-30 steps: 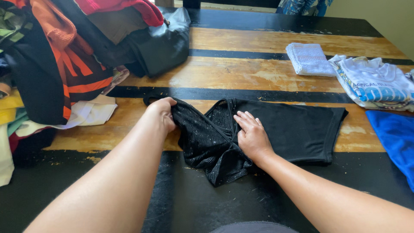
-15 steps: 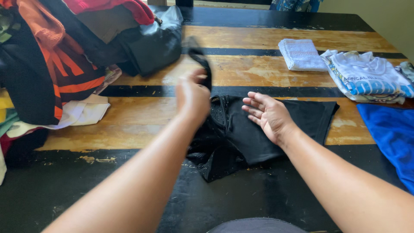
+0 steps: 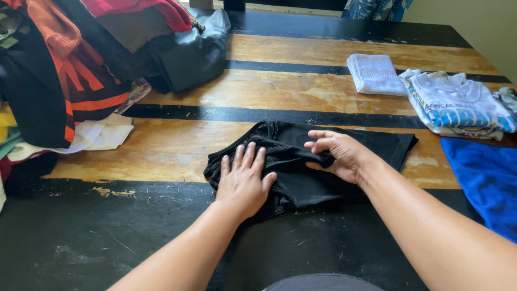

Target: The person folds several pieces of clothing by hand on a table, including a black undergarment, a pair of checkered shorts, and a pair of blue shorts, then places each folded item onto a stack.

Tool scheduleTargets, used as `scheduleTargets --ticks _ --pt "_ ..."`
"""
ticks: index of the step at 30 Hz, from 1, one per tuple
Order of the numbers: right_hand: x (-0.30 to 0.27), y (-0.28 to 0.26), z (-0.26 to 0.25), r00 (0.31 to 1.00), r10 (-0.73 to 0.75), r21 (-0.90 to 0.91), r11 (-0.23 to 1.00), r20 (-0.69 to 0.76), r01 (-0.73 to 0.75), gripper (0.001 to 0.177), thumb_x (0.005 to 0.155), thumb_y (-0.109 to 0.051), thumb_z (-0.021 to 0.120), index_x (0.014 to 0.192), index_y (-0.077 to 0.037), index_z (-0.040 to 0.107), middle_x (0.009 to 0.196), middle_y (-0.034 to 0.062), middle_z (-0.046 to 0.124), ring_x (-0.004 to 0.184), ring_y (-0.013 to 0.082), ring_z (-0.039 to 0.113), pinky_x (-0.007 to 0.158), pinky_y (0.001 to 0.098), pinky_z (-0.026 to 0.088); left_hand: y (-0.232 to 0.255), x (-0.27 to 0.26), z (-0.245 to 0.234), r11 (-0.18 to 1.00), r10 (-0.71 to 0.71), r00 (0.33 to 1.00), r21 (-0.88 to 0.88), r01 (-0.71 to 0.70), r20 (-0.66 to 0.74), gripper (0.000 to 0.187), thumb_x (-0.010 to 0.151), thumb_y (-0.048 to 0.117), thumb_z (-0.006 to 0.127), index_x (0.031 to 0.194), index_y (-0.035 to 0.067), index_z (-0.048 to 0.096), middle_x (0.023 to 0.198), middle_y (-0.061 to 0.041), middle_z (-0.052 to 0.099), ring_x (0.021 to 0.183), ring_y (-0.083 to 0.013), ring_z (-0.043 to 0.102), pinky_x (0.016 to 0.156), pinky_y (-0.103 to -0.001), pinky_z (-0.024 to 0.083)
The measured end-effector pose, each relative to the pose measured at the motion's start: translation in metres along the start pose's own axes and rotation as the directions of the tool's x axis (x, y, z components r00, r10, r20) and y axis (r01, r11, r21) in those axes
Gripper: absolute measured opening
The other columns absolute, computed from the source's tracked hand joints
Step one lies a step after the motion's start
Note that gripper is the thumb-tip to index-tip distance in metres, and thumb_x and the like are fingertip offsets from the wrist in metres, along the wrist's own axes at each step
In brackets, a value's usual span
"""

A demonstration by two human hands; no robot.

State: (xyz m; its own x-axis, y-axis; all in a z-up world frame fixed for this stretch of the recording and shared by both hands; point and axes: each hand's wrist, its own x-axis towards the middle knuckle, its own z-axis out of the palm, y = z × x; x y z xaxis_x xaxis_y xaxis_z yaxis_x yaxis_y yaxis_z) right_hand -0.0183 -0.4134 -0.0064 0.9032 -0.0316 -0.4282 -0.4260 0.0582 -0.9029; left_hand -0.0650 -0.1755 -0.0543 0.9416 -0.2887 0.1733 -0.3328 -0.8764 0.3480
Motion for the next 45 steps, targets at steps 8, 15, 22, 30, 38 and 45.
scheduleTargets --ticks 8,15,22,30,38,45 --pt "0.007 0.003 -0.030 0.999 0.037 -0.235 0.971 -0.025 -0.041 0.038 0.086 0.000 0.068 0.124 -0.003 0.064 0.103 0.0091 0.063 0.092 0.0187 0.063 0.087 0.0471 0.064 -0.006 -0.002 0.009 0.996 -0.084 0.995 0.038 0.081 0.060 0.074 0.098 0.057 0.043 0.158 0.017 0.025 0.166 -0.009 0.015 0.154 -0.0292 0.009 0.119 -0.059 0.005" --pt "0.012 0.038 -0.041 0.892 -0.421 -0.609 0.755 -0.164 0.244 0.035 0.091 -0.013 0.067 0.124 -0.008 0.074 0.107 0.0116 0.078 0.098 0.0245 0.071 0.087 0.0399 0.057 -0.051 0.033 0.007 0.814 -0.494 0.697 -0.558 0.162 -0.519 0.054 0.096 0.030 0.056 0.142 0.002 0.055 0.150 -0.019 0.045 0.141 -0.0356 0.044 0.121 -0.053 0.036" --pt "-0.015 0.069 -0.020 0.614 -0.770 -0.782 0.270 0.174 0.561 0.049 0.092 -0.022 0.063 0.138 -0.007 0.061 0.150 0.0199 0.053 0.144 0.0373 0.044 0.118 0.0445 0.035 -0.044 0.011 -0.042 0.529 -0.838 0.545 -0.298 0.794 -0.036 0.068 0.089 0.064 0.066 0.129 0.009 0.065 0.149 -0.015 0.047 0.144 -0.0368 0.033 0.115 -0.059 0.030" --pt "-0.028 0.082 -0.001 0.853 -0.417 -0.914 0.113 0.313 0.391 0.073 0.100 -0.054 0.043 0.159 -0.014 0.026 0.169 0.0120 0.016 0.156 0.0329 0.008 0.120 0.0576 0.007 -0.043 0.007 -0.031 0.578 -0.798 0.597 -0.178 0.796 0.081 0.075 0.070 0.053 0.091 0.119 0.002 0.070 0.123 -0.020 0.070 0.118 -0.0386 0.064 0.099 -0.050 0.053" --pt "-0.062 0.060 0.007 0.718 -0.499 -0.811 0.050 0.485 0.583 0.076 0.090 -0.057 0.061 0.152 -0.017 0.042 0.162 0.0133 0.029 0.153 0.0346 0.016 0.117 0.0607 0.009 -0.064 0.033 -0.026 0.221 -0.719 0.579 -0.662 0.716 0.385 0.036 0.094 0.032 0.070 0.106 -0.002 0.069 0.098 -0.014 0.073 0.078 -0.0282 0.071 0.062 -0.045 0.060" --pt "-0.071 0.076 0.026 0.442 -0.611 -0.612 -0.090 0.657 0.786 0.049 0.085 -0.027 0.080 0.131 -0.016 0.067 0.136 0.0071 0.064 0.134 0.0304 0.054 0.109 0.0445 0.041 -0.077 0.031 -0.022 0.092 -0.660 0.607 -0.755 0.650 0.442 0.028 0.096 0.023 0.067 0.110 -0.001 0.067 0.095 -0.011 0.073 0.075 -0.0252 0.073 0.062 -0.041 0.064"
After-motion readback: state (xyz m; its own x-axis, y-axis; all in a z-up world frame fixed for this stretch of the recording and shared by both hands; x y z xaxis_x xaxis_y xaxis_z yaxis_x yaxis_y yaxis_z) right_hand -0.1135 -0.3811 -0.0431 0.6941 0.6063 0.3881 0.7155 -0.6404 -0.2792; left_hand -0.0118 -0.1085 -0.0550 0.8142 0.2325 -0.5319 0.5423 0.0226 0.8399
